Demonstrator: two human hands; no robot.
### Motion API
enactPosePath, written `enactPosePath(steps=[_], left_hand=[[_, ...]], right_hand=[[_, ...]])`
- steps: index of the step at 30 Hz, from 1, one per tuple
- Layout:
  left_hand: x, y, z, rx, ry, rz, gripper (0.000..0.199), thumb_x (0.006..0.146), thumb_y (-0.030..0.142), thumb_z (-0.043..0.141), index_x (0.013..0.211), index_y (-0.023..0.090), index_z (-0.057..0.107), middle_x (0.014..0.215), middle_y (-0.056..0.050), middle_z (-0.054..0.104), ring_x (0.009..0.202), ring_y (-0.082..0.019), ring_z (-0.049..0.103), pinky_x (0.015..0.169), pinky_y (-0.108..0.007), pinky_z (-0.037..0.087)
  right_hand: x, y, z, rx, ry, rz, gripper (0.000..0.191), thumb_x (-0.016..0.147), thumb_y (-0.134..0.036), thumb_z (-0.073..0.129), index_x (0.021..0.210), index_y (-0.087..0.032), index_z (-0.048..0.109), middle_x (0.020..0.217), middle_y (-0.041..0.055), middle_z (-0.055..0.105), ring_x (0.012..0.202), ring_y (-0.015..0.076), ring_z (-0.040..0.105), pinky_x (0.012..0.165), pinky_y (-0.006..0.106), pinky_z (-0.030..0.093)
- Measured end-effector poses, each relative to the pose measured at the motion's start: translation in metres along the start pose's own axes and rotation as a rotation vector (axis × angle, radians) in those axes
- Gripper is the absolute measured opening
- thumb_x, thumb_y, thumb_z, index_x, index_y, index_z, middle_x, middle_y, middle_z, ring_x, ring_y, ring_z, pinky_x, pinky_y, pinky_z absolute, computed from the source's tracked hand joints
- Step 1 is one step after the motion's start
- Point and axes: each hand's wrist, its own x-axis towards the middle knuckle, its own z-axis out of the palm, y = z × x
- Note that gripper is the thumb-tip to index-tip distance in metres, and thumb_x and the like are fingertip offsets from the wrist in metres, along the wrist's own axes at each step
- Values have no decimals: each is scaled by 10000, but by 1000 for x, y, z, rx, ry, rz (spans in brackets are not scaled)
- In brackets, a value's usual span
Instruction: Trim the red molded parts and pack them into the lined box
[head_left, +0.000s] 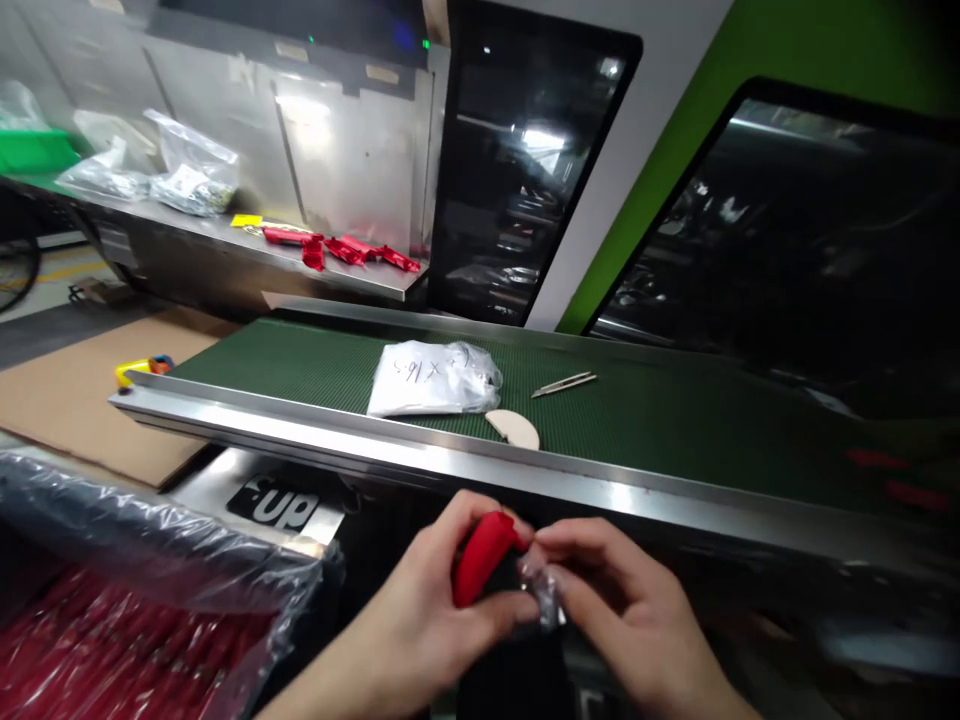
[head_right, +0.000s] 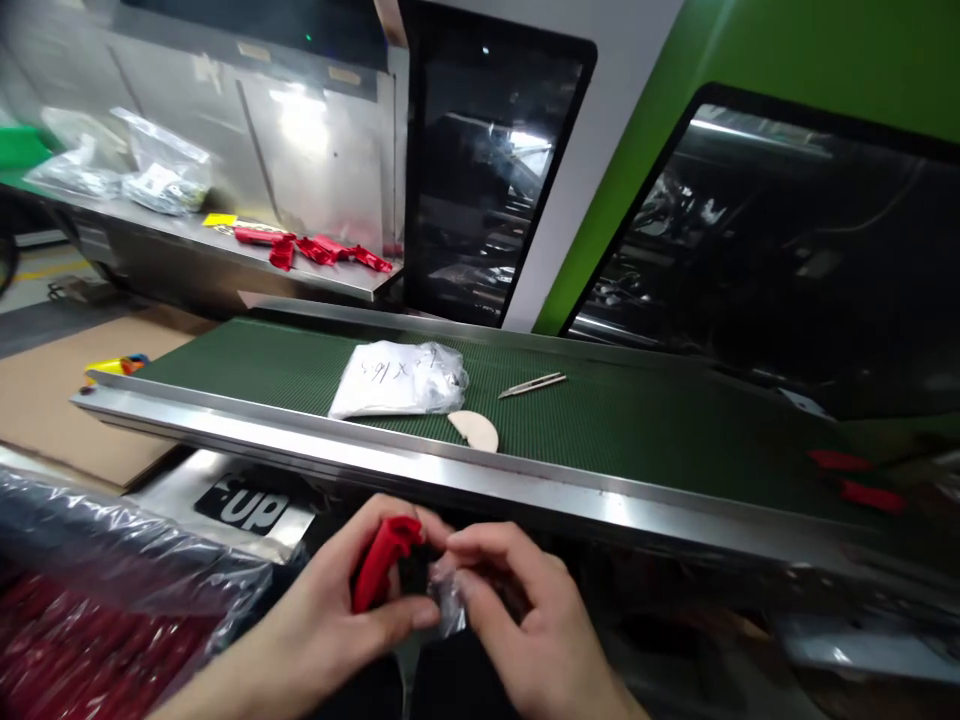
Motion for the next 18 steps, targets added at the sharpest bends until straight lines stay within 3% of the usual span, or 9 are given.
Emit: enactPosePath(steps=[3,5,7,10,14,18], left_hand=[[-19,-18,27,-172,132,-149,200,832,299,700,927,216,545,847,27,582,781,-136,544,726,-242,455],[-25,-27,32,-173,208,-194,198,853,329,679,922,211,535,821,31,560,740,-130,518,694,-243,440],[-28,-31,32,-139,239,-215,187,871,332,661,948,218,534,828,36,563,746,-128,522,703,-242,438],[-31,-34,29,-71,236,-211,187,873,307,667,986,234,538,828,48,570,756,-124,529,712,-233,436],[-35,-42,28,-16,211,-208,182,876,298,666,1003,238,550,849,42,582,753,-127,536,704,-237,440],[-45,-51,36,131,443,-104,289,852,306,710,1083,259,542,922,32,584,816,-133,550,776,-248,442]], right_hand=[[-8,4,9,132,-26,94,160,909,-324,617,1048,-247,636,954,38,720,835,125,694,740,210,572],[-8,8,6,153,-7,160,213,916,-381,606,1075,-242,635,985,40,708,811,114,675,730,211,561],[-8,12,0,136,-93,216,267,937,-433,563,1106,-244,648,985,32,700,825,109,660,754,213,543],[-8,16,-7,26,-246,241,245,933,-421,571,1013,-231,703,940,15,701,876,119,642,805,218,503],[-10,21,-9,-66,-226,295,176,892,-359,626,861,-210,716,844,-5,696,768,104,609,703,205,465],[-14,28,-2,-33,-174,341,204,849,-386,669,790,-190,678,730,-19,648,663,94,565,594,199,435]])
